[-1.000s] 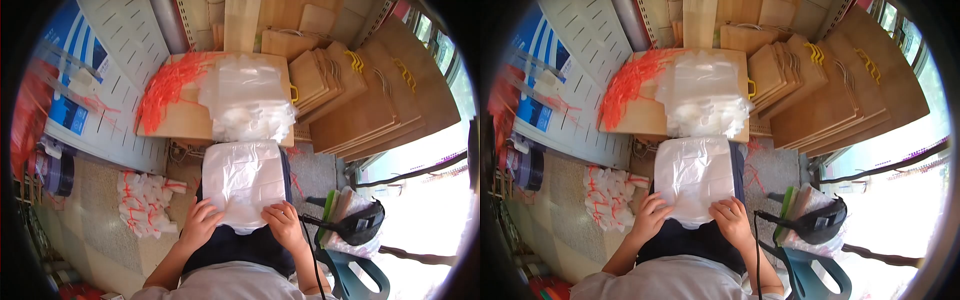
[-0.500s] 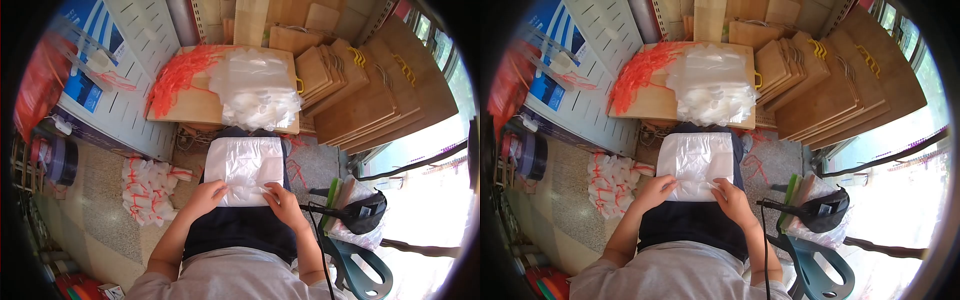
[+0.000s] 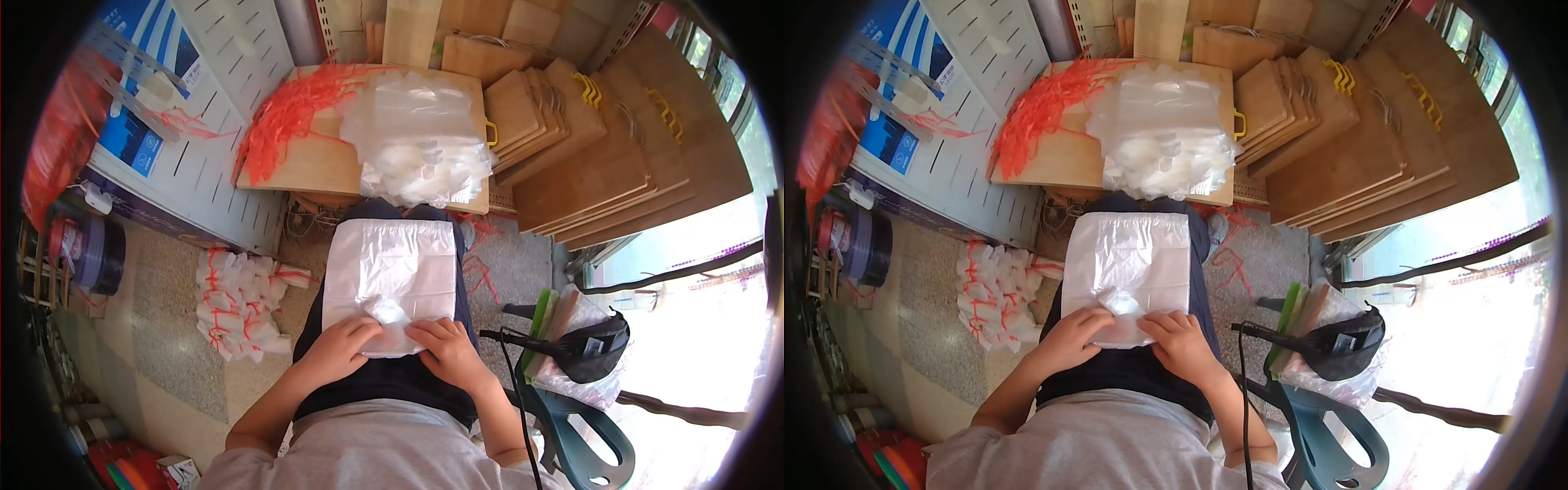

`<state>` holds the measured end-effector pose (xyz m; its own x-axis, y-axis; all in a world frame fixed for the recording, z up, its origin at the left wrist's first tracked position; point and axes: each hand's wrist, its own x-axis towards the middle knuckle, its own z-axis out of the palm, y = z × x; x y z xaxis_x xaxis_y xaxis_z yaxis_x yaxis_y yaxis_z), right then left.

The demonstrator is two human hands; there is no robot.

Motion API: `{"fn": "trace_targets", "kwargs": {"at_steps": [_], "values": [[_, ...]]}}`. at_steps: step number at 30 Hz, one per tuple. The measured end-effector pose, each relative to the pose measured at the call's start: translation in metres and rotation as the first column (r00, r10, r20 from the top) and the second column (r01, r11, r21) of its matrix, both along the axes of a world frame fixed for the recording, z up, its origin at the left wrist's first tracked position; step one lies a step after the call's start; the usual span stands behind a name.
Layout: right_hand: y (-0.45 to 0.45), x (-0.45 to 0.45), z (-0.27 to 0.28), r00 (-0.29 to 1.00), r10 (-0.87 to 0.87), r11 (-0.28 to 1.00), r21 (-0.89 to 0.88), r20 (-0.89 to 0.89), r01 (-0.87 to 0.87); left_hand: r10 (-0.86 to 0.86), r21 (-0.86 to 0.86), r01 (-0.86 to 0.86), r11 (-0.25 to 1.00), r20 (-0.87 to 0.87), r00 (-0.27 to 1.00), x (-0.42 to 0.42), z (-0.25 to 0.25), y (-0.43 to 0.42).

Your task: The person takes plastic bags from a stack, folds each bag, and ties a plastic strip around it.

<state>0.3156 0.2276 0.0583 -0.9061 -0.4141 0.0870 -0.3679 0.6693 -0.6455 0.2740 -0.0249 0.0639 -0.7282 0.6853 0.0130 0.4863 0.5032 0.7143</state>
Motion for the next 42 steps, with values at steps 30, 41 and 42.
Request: {"fn": "trace_targets", "kwargs": {"at_steps": [30, 41, 42], "values": [[-0.008, -0.013, -0.020, 0.957, -0.290, 0.925, -0.253, 0.006, 0.282, 0.090, 0.046, -0.098, 0.994, 0.156, 0.984, -0.040, -0.012, -0.001], [-0.014, -0.028, -0.027, 0.882, -0.436, 0.876, -0.140, 0.180, 0.461, 0.255, -0.061, -0.332, 0.941, -0.515, 0.818, -0.021, -0.009, 0.015], [-0.014, -0.028, -0.029, 0.882, -0.439, 0.874, -0.148, 0.172, 0.464, 0.182, -0.046, -0.239, 0.970, -0.516, 0.837, -0.013, -0.016, 0.015]]}}
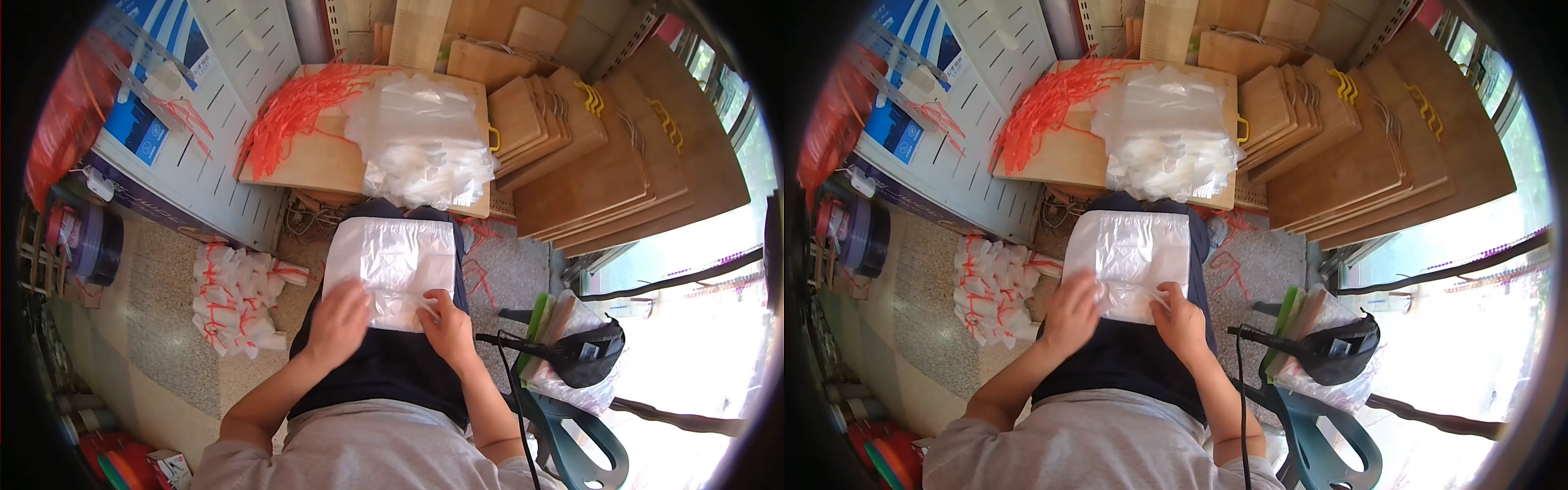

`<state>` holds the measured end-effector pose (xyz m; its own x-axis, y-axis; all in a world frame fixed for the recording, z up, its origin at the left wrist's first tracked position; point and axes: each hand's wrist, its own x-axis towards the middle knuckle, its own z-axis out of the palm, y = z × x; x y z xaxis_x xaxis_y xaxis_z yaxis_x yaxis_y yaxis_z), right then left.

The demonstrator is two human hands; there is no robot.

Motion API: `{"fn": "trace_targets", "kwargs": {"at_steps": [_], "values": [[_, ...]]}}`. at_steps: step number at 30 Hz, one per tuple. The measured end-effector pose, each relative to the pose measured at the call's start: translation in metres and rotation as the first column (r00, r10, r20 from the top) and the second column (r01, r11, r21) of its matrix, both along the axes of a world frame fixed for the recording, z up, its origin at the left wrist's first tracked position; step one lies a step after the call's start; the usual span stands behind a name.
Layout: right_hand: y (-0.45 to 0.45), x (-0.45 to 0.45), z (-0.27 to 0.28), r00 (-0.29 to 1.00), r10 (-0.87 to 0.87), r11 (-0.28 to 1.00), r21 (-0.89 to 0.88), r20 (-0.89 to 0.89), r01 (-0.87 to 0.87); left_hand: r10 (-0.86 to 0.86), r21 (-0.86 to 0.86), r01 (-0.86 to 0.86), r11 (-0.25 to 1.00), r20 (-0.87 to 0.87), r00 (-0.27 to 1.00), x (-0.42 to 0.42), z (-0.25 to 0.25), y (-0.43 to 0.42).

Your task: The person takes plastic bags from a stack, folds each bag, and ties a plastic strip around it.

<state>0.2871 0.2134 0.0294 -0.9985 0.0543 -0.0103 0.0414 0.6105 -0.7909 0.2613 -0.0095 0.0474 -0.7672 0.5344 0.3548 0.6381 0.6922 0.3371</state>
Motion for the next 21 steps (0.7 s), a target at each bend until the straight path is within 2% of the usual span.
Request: {"fn": "trace_targets", "kwargs": {"at_steps": [2, 5, 6, 7, 11, 12, 15, 18, 21], "values": [[0.000, -0.001, -0.002, 1.000, -0.004, 1.000, -0.002, -0.007, 0.004, -0.178, 0.003, 0.178, 0.984, 0.045, 0.983, 0.014, -0.005, 0.005], [0.002, -0.004, 0.000, 1.000, -0.012, 0.999, -0.042, -0.011, 0.011, -0.100, -0.185, 0.118, 0.976, 0.107, 0.989, 0.014, -0.016, 0.009], [0.006, -0.008, 0.001, 0.999, -0.021, 0.996, -0.086, -0.024, 0.019, -0.091, -0.241, 0.099, 0.966, 0.045, 0.995, 0.013, -0.022, 0.010], [0.010, -0.012, 0.003, 0.999, -0.033, 0.991, -0.130, -0.037, 0.028, -0.083, -0.225, 0.094, 0.970, 0.058, 0.995, 0.015, -0.025, 0.010], [0.025, -0.057, -0.004, 0.875, -0.228, 0.954, 0.082, -0.426, 0.289, -0.068, -0.186, 0.086, 0.979, 0.104, 0.992, 0.017, -0.022, 0.012], [0.024, -0.066, -0.006, 0.925, -0.264, 0.964, -0.031, -0.275, 0.265, -0.067, -0.184, 0.088, 0.979, 0.114, 0.991, 0.017, -0.021, 0.012], [0.020, -0.083, 0.012, 0.974, -0.223, 0.955, -0.194, 0.037, 0.226, -0.072, -0.194, 0.089, 0.977, 0.091, 0.993, 0.016, -0.021, 0.010], [0.033, -0.095, -0.014, 0.989, 0.005, 0.958, -0.286, 0.146, 0.037, -0.060, -0.085, 0.073, 0.994, 0.154, 0.986, 0.017, -0.009, 0.011], [0.045, -0.089, -0.020, 0.987, -0.026, 0.875, -0.474, 0.156, 0.098, -0.104, 0.310, 0.013, 0.951, 0.277, 0.955, 0.004, -0.007, -0.002]]}}
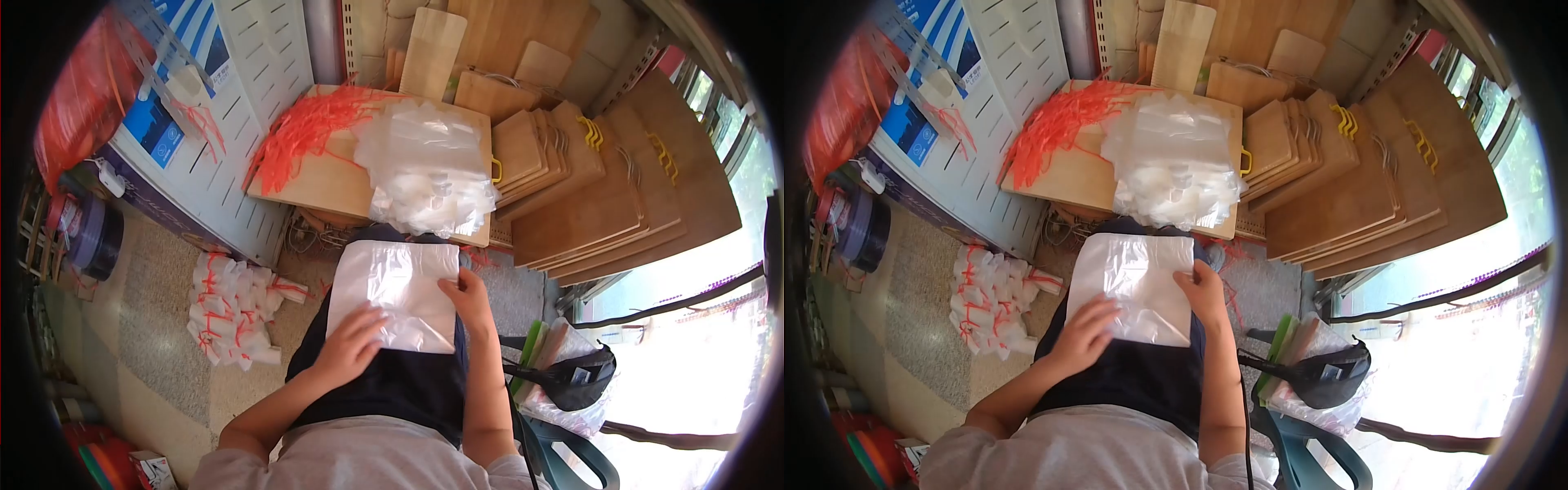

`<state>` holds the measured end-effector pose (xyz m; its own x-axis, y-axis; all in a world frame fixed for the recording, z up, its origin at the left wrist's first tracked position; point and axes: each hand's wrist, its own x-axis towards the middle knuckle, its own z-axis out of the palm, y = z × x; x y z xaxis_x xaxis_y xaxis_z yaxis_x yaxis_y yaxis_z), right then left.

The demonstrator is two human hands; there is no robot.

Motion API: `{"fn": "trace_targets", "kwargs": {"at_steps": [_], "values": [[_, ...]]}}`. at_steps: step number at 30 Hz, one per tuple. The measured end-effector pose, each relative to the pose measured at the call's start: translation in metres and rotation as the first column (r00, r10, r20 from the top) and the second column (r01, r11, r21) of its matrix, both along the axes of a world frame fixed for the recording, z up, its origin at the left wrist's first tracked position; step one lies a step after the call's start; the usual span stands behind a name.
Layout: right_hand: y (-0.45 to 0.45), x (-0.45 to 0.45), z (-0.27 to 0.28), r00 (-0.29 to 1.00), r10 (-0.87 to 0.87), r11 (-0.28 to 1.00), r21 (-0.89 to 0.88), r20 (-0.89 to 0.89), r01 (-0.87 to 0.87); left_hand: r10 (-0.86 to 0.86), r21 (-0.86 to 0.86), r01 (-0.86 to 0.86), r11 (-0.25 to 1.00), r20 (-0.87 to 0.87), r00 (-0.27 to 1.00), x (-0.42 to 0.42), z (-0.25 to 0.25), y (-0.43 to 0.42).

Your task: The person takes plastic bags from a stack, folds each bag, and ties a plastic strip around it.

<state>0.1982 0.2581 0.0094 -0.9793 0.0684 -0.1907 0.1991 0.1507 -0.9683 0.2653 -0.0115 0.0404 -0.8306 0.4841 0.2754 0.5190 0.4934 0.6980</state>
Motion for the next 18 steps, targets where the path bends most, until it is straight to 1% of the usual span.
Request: {"fn": "trace_targets", "kwargs": {"at_steps": [2, 3, 5, 6, 7, 8, 9, 10, 12, 15, 18], "values": [[0.003, 0.004, -0.002, 1.000, 0.001, 0.995, -0.100, -0.003, -0.002, 0.186, -0.012, -0.193, 0.981, -0.214, 0.959, -0.023, 0.007, -0.013], [0.003, 0.005, -0.002, 1.000, 0.002, 0.989, -0.150, -0.004, -0.003, 0.331, 0.020, -0.335, 0.942, -0.218, 0.918, -0.037, 0.000, -0.017], [0.001, 0.006, 0.006, 1.000, -0.003, 0.978, -0.208, 0.021, 0.007, 0.487, 0.135, -0.494, 0.859, 0.081, 0.870, -0.066, -0.023, -0.027], [0.000, 0.006, 0.009, 0.999, -0.005, 0.971, -0.238, 0.032, 0.012, 0.441, 0.126, -0.484, 0.866, 0.262, 0.858, -0.080, -0.033, -0.033], [0.000, 0.004, 0.008, 0.999, -0.011, 0.968, -0.250, 0.037, 0.020, 0.381, 0.123, -0.471, 0.873, 0.431, 0.818, -0.096, -0.041, -0.040], [0.001, 0.004, 0.006, 0.999, -0.020, 0.965, -0.262, 0.044, 0.030, 0.306, 0.122, -0.456, 0.882, 0.587, 0.750, -0.110, -0.051, -0.045], [0.001, 0.005, 0.005, 0.998, -0.028, 0.961, -0.274, 0.056, 0.042, 0.241, 0.173, -0.434, 0.884, 0.628, 0.740, -0.120, -0.057, -0.046], [0.001, 0.006, 0.005, 0.998, -0.035, 0.959, -0.280, 0.050, 0.048, 0.186, 0.175, -0.424, 0.888, 0.708, 0.681, -0.125, -0.061, -0.049], [0.000, 0.006, 0.007, 0.998, -0.048, 0.954, -0.293, 0.039, 0.057, 0.073, 0.181, -0.406, 0.896, 0.840, 0.537, -0.131, -0.045, -0.048], [-0.001, 0.008, 0.007, 0.998, -0.062, 0.919, -0.388, 0.018, 0.064, -0.089, 0.365, -0.350, 0.863, 0.791, 0.605, -0.130, -0.041, -0.046], [0.005, 0.008, -0.005, 0.998, -0.050, 0.906, -0.418, 0.040, 0.062, -0.147, 0.496, -0.377, 0.782, 0.735, 0.662, -0.121, -0.025, -0.034]]}}
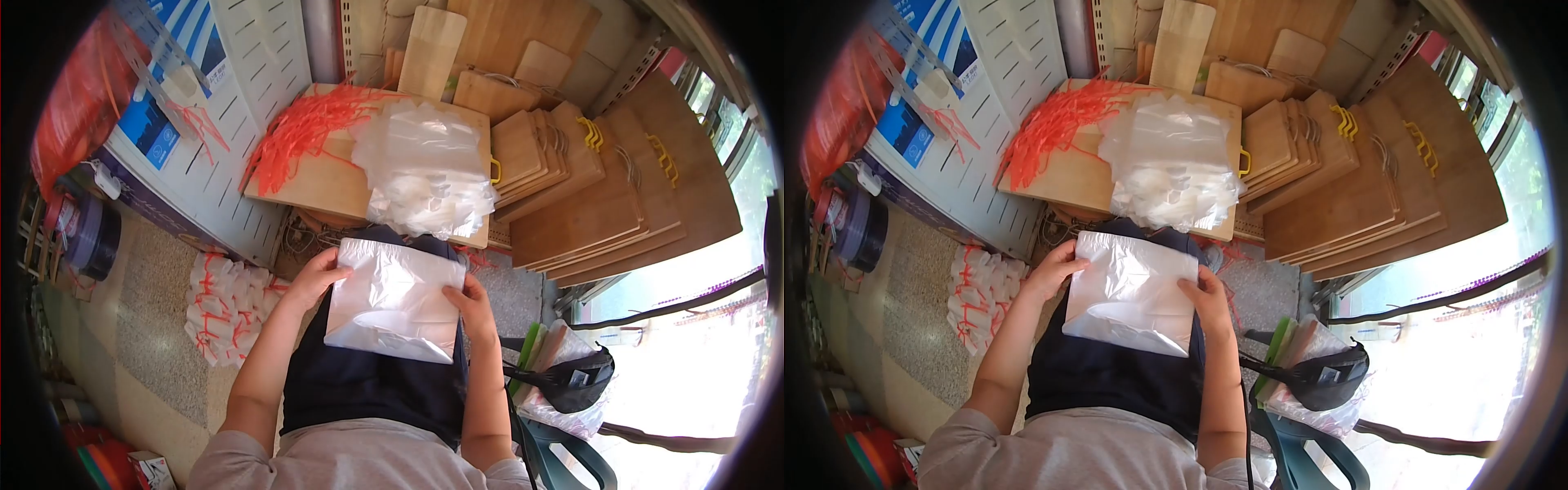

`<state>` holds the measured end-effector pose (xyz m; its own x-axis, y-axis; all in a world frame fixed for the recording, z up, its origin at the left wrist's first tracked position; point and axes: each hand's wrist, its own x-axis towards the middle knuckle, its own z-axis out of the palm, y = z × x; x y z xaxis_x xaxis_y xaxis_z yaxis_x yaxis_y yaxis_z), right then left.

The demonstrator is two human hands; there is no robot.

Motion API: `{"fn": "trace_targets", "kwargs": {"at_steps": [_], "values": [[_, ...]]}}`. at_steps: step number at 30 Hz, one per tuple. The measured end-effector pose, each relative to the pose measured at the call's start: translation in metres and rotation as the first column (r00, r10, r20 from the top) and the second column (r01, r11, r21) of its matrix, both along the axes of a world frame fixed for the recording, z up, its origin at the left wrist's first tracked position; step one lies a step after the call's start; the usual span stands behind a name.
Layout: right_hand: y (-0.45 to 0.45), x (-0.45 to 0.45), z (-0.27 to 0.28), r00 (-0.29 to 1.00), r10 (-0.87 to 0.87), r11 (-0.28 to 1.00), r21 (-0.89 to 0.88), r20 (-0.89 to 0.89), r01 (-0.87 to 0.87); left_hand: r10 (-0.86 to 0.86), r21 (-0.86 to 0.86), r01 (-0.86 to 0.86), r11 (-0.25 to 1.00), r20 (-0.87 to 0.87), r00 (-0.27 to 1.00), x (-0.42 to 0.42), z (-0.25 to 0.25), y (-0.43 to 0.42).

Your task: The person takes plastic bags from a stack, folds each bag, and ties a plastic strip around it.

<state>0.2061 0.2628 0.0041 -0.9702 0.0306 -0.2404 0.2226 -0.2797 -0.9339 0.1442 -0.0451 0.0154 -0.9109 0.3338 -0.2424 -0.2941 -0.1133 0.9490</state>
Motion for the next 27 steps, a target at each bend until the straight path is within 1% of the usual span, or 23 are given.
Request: {"fn": "trace_targets", "kwargs": {"at_steps": [3, 6, 9, 10, 12, 15, 17, 18, 19, 22, 24, 26, 27], "values": [[0.012, 0.003, -0.023, 0.997, 0.013, 0.998, -0.061, -0.071, -0.017, 0.032, 0.034, -0.031, 0.999, -0.009, 0.999, 0.002, -0.013, -0.005], [0.017, 0.003, -0.032, 0.988, 0.050, 0.985, -0.155, -0.149, -0.073, -0.028, 0.054, 0.031, 0.998, -0.067, 0.997, 0.003, -0.024, -0.015], [0.015, 0.006, -0.029, 0.992, 0.010, 0.988, -0.150, -0.124, -0.029, -0.098, -0.031, 0.093, 0.995, -0.242, 0.965, -0.002, -0.044, -0.024], [0.014, 0.007, -0.026, 0.986, 0.035, 0.996, -0.079, -0.162, -0.049, -0.079, -0.146, 0.029, 0.989, -0.354, 0.932, -0.002, -0.049, -0.026], [0.013, 0.008, -0.016, 0.969, 0.093, 0.994, 0.069, -0.228, -0.079, -0.084, -0.338, -0.137, 0.931, -0.563, 0.823, 0.003, -0.021, -0.020], [0.015, 0.008, -0.020, 0.962, 0.098, 0.984, 0.170, -0.255, -0.055, -0.064, -0.420, -0.425, 0.802, -0.768, 0.637, 0.050, 0.047, -0.006], [0.016, 0.007, -0.020, 0.965, 0.075, 0.990, 0.138, -0.251, -0.041, -0.189, -0.367, -0.379, 0.850, -0.882, 0.431, 0.088, 0.060, 0.008], [0.013, 0.009, -0.021, 0.967, 0.069, 0.992, 0.116, -0.245, -0.042, -0.439, -0.550, -0.232, 0.802, -0.807, 0.394, 0.113, 0.055, 0.022], [0.013, 0.009, -0.021, 0.965, 0.090, 0.989, 0.134, -0.245, -0.058, -0.495, -0.581, -0.254, 0.773, -0.803, 0.331, 0.115, 0.043, 0.026], [0.015, 0.010, -0.016, 0.960, 0.140, 0.977, 0.192, -0.242, -0.094, -0.536, -0.640, -0.354, 0.682, -0.766, 0.355, 0.106, 0.027, 0.028], [0.017, 0.011, -0.007, 0.954, 0.179, 0.965, 0.230, -0.239, -0.124, -0.516, -0.654, -0.435, 0.619, -0.756, 0.403, 0.101, 0.026, 0.034], [0.021, 0.010, -0.001, 0.958, 0.222, 0.950, 0.261, -0.182, -0.171, -0.521, -0.676, -0.518, 0.524, -0.736, 0.433, 0.097, 0.027, 0.041], [0.024, 0.009, 0.002, 0.958, 0.243, 0.942, 0.274, -0.153, -0.195, -0.545, -0.700, -0.515, 0.494, -0.711, 0.443, 0.096, 0.024, 0.041]]}}
